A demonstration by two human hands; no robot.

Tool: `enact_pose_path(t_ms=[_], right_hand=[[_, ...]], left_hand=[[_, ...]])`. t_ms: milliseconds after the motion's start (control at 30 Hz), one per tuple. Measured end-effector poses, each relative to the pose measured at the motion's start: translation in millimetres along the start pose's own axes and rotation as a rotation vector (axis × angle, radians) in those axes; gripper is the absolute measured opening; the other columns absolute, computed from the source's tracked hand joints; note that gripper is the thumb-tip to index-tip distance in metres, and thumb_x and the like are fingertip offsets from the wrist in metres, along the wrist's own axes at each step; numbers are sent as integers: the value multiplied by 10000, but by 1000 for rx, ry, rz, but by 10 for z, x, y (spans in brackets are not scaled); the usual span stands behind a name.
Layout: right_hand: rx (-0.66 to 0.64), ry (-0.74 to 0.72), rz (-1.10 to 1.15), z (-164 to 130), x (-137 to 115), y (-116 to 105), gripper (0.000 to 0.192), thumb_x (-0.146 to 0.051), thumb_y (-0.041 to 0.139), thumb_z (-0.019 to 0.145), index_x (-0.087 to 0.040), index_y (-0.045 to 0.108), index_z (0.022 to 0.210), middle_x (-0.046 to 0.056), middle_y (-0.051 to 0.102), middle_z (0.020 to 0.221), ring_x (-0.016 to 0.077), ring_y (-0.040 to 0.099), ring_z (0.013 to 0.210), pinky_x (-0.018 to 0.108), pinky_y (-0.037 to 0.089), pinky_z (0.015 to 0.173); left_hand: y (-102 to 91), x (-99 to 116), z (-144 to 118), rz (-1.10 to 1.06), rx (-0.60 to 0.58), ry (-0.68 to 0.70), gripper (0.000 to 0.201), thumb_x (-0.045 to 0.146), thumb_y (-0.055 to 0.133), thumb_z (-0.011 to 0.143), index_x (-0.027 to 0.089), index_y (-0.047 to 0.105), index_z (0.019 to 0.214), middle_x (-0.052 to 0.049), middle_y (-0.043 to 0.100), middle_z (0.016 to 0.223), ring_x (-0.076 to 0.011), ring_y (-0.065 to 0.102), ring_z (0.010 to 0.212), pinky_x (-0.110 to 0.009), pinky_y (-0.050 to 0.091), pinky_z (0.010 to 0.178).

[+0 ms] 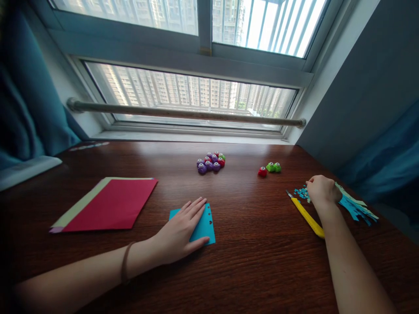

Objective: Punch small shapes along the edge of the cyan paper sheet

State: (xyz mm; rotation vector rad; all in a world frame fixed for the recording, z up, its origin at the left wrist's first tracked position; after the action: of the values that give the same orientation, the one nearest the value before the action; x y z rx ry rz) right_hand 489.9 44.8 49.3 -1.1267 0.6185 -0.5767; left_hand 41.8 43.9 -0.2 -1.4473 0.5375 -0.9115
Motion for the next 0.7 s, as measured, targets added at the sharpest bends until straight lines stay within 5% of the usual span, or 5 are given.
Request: enact_pose_path(t_ms=[167,300,467,567,700], right_hand=[[85,-168,101,-69,-234,28,148,-242,591,741,-179,706,808,157,599,914,306,581,787,416,440,667],[21,-478,261,-253,-910,287,266,-306,569,805,-180,636,1031,70,603,985,186,582,795,276,452,768],[-64,-607,306,-311,-1596,597,305,-224,607,768,-149,615,1064,138,580,983,278,538,926,381,415,833],[-38,-542,354,-229,-1687,479,227,-184,493,827,-92,622,989,196,554,979,326,517,957,460,389,846],[-59,-463,498,-408,-1350,29,311,-217,332,907,-94,605,990,183,561,972,278,564,900,416,452,785]], left_hand=[[-8,4,1,-9,1,-2,782,542,469,832,31,232,1374,-186,200,1436,-285,156,1333,-453,196,1093],[-19,18,-4,-21,-7,-2,794,556,469,828,30,234,1374,-184,198,1437,-289,156,1332,-454,189,1095],[-29,20,-15,-29,-14,-9,787,549,472,827,28,244,1370,-188,201,1435,-291,161,1330,-451,189,1094],[-34,15,-14,-34,-13,-11,789,549,475,824,26,246,1369,-191,202,1434,-294,164,1329,-447,188,1094],[-30,7,-3,-46,-9,-17,800,559,473,819,28,240,1371,-191,197,1435,-300,160,1329,-452,191,1091]])
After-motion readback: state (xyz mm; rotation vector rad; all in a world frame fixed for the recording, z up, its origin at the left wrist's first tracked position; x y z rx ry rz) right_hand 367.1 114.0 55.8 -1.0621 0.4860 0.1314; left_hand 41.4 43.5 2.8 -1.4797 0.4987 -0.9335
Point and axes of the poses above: each hand's wrist, its own z-axis towards the middle knuckle, its own y-axis out of the palm, x = y × z, the point moved 6 cm from there along z, towards the middle knuckle
